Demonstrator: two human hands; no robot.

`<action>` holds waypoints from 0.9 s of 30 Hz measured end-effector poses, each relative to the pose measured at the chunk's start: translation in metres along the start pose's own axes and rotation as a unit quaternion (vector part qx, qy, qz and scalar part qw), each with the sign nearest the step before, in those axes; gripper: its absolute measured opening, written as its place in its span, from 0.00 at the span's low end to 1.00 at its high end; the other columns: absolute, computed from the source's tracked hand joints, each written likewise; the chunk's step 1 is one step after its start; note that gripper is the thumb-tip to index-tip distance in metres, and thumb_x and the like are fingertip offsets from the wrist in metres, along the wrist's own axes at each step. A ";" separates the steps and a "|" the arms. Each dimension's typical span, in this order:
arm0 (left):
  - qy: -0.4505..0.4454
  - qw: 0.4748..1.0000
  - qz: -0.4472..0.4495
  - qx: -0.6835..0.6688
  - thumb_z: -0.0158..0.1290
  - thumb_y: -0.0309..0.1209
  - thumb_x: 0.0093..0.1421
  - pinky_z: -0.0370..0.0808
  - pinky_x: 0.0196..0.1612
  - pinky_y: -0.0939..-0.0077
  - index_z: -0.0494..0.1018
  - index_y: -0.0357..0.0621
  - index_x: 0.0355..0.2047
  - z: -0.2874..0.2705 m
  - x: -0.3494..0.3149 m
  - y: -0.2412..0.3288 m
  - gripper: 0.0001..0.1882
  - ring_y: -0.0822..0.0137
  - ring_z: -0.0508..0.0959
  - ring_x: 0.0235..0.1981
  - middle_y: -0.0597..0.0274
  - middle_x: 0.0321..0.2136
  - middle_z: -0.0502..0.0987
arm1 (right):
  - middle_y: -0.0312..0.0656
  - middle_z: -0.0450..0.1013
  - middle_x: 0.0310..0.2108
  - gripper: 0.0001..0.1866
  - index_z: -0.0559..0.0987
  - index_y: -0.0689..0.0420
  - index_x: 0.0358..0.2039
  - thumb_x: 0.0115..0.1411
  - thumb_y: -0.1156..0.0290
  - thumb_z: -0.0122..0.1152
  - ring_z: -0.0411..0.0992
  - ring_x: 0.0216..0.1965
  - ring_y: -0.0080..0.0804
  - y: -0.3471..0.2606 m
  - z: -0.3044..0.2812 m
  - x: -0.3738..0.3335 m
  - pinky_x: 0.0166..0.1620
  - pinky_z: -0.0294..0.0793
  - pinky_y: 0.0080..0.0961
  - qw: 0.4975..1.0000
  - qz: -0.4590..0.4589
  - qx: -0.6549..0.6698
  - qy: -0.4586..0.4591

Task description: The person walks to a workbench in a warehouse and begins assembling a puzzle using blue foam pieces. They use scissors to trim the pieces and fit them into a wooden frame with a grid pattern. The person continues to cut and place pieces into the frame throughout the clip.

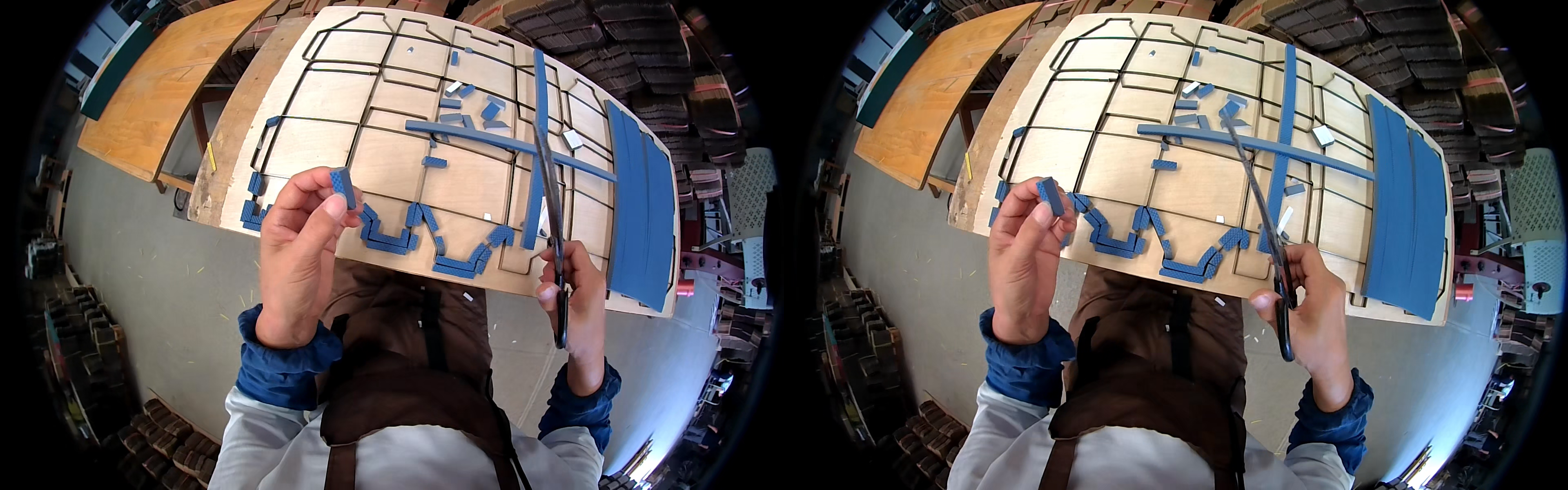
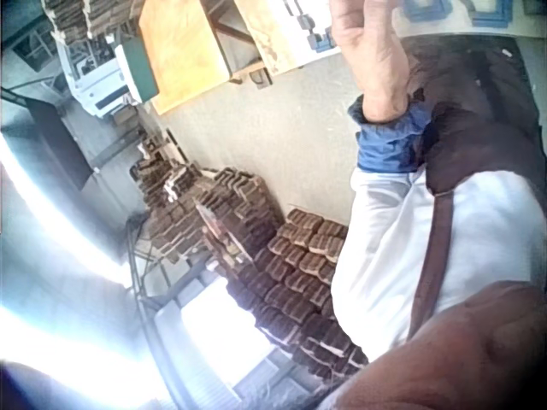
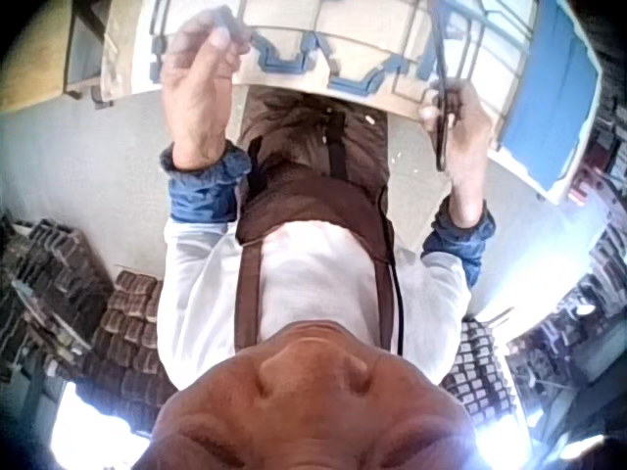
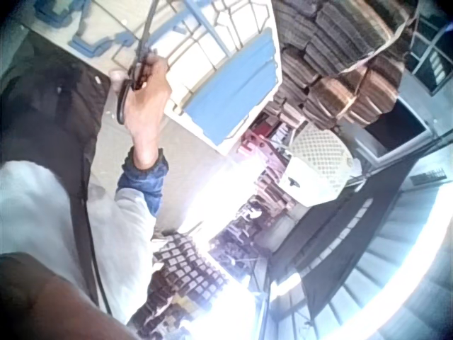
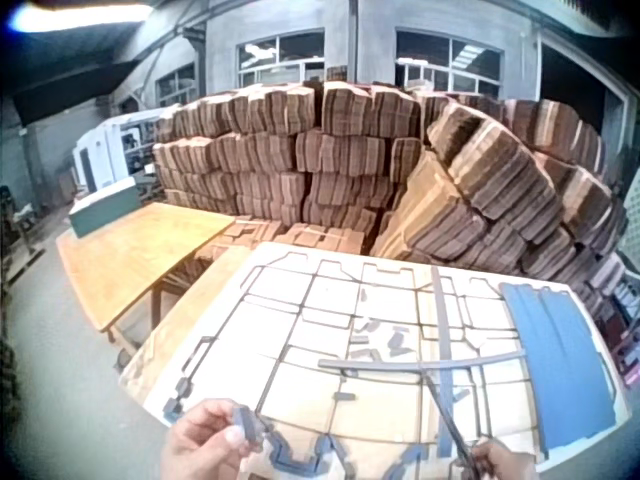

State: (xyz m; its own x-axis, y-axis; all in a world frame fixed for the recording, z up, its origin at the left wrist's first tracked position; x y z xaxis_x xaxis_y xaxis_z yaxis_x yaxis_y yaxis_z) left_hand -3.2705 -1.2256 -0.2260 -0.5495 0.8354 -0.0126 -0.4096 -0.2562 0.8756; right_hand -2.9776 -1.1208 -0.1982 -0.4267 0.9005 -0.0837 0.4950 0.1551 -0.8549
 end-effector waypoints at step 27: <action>-0.012 0.997 -0.050 -0.053 0.55 0.23 0.67 0.77 0.49 0.72 0.71 0.39 0.49 0.009 -0.006 -0.017 0.11 0.66 0.81 0.42 0.56 0.41 0.80 | 0.35 0.68 0.20 0.36 0.75 0.64 0.41 0.46 0.49 0.82 0.66 0.23 0.23 0.001 0.013 -0.006 0.29 0.70 0.23 0.998 0.006 -0.042 -0.052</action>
State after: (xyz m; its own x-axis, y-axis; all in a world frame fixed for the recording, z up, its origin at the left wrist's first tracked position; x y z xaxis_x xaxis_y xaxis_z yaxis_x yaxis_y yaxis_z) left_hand -3.2543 -1.2217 -0.2363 -0.4841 0.8709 -0.0852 -0.5373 -0.2190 0.8145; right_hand -2.9845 -1.1316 -0.2055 -0.4943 0.8561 -0.1509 0.5603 0.1811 -0.8083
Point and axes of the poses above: each hand's wrist, its own x-axis towards the middle knuckle, its own z-axis out of the palm, y = z × x, the point moved 2 cm from there along x, towards the middle knuckle
